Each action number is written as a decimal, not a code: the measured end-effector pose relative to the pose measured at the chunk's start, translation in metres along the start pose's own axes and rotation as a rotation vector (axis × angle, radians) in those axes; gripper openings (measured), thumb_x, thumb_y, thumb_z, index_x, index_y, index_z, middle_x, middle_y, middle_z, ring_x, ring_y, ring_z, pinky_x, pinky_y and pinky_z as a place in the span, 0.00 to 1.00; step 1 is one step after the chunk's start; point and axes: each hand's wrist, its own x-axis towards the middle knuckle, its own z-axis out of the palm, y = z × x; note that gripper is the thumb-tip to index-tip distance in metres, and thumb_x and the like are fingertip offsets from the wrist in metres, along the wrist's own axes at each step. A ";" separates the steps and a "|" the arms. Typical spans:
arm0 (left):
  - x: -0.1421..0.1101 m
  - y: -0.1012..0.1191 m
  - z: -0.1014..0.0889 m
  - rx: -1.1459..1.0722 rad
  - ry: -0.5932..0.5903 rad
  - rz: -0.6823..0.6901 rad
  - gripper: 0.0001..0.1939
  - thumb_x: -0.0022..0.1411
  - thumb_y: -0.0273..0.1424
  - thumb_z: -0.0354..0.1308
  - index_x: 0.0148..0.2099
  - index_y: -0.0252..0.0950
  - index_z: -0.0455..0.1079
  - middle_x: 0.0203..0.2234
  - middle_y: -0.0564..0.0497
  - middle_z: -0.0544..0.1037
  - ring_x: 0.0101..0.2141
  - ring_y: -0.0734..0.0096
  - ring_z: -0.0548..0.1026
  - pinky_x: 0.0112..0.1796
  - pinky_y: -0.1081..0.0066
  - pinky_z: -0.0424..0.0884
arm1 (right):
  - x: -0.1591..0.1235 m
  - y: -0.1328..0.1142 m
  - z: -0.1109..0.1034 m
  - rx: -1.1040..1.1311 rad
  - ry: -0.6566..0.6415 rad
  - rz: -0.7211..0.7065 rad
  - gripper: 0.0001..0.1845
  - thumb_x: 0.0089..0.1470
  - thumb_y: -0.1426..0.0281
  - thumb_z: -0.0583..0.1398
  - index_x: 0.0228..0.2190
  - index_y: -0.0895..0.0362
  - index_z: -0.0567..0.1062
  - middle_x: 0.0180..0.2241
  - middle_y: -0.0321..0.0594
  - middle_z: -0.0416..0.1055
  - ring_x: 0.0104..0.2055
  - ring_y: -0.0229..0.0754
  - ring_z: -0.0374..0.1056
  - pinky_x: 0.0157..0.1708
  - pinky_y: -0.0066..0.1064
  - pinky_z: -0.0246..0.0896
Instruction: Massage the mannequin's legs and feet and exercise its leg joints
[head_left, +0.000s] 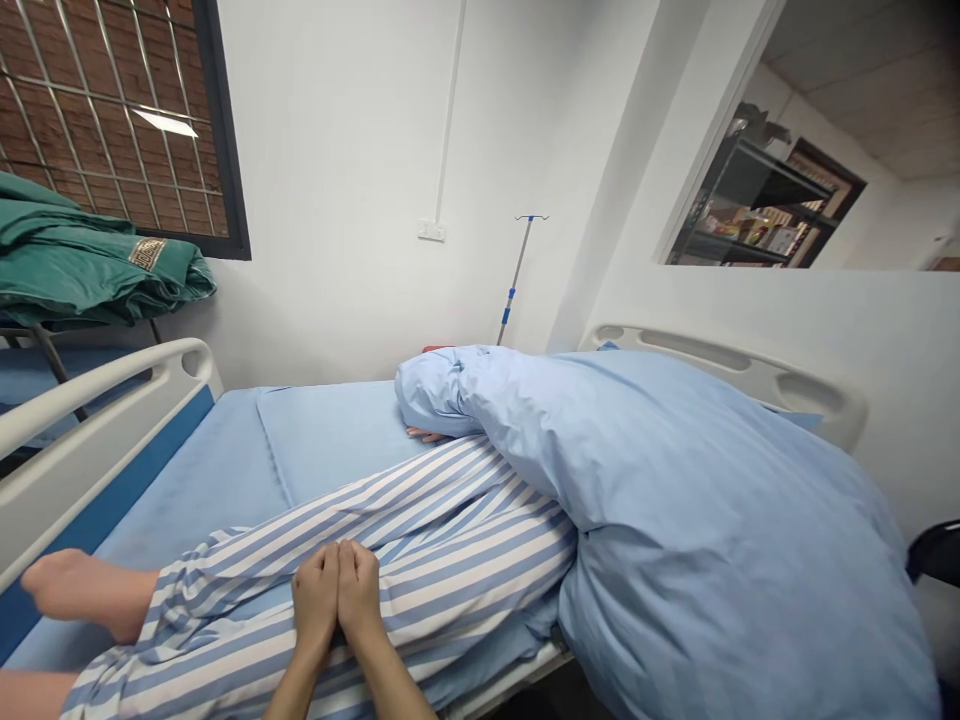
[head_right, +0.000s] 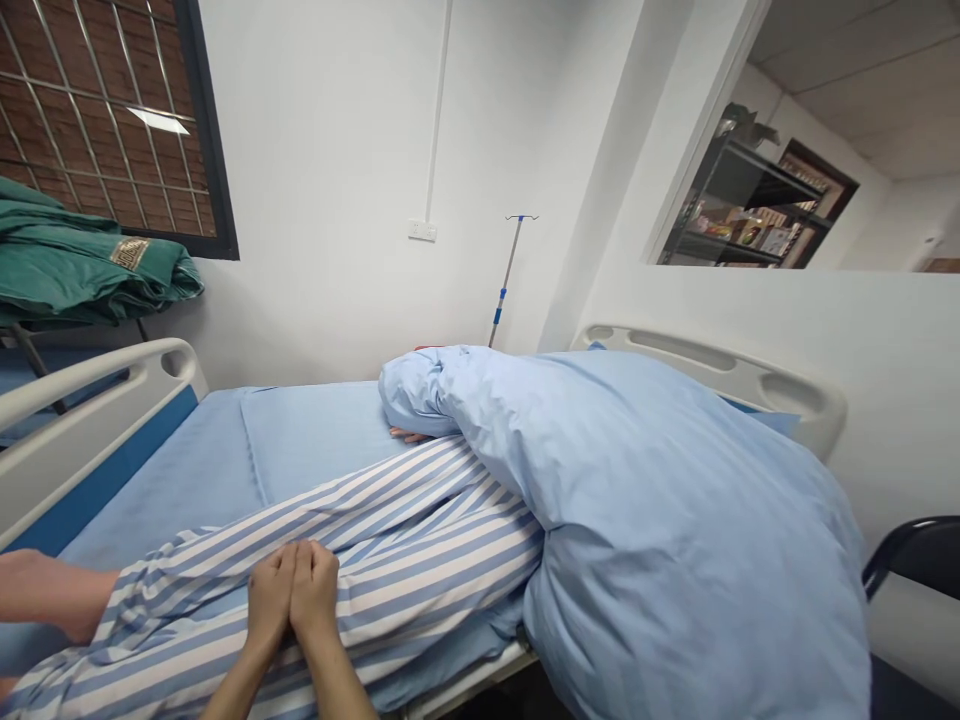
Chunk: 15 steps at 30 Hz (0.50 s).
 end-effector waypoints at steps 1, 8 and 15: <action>0.000 -0.003 0.001 0.024 -0.012 0.025 0.19 0.55 0.41 0.44 0.21 0.36 0.65 0.17 0.51 0.73 0.23 0.69 0.68 0.27 0.73 0.59 | 0.000 0.000 0.000 0.008 0.003 -0.002 0.18 0.55 0.65 0.47 0.17 0.57 0.59 0.17 0.34 0.60 0.22 0.35 0.56 0.23 0.25 0.49; 0.002 -0.011 0.001 0.109 -0.033 0.028 0.20 0.58 0.40 0.41 0.23 0.36 0.66 0.20 0.50 0.74 0.24 0.69 0.68 0.28 0.73 0.58 | 0.004 -0.009 -0.007 -0.119 -0.031 -0.017 0.18 0.55 0.66 0.47 0.16 0.57 0.60 0.17 0.34 0.61 0.21 0.35 0.56 0.23 0.26 0.47; -0.003 -0.010 0.006 0.211 -0.054 0.085 0.20 0.59 0.40 0.40 0.21 0.37 0.63 0.19 0.51 0.73 0.24 0.71 0.66 0.28 0.74 0.57 | 0.004 -0.005 -0.029 -0.331 -0.055 -0.118 0.20 0.57 0.66 0.46 0.16 0.57 0.63 0.16 0.34 0.63 0.21 0.34 0.56 0.22 0.26 0.43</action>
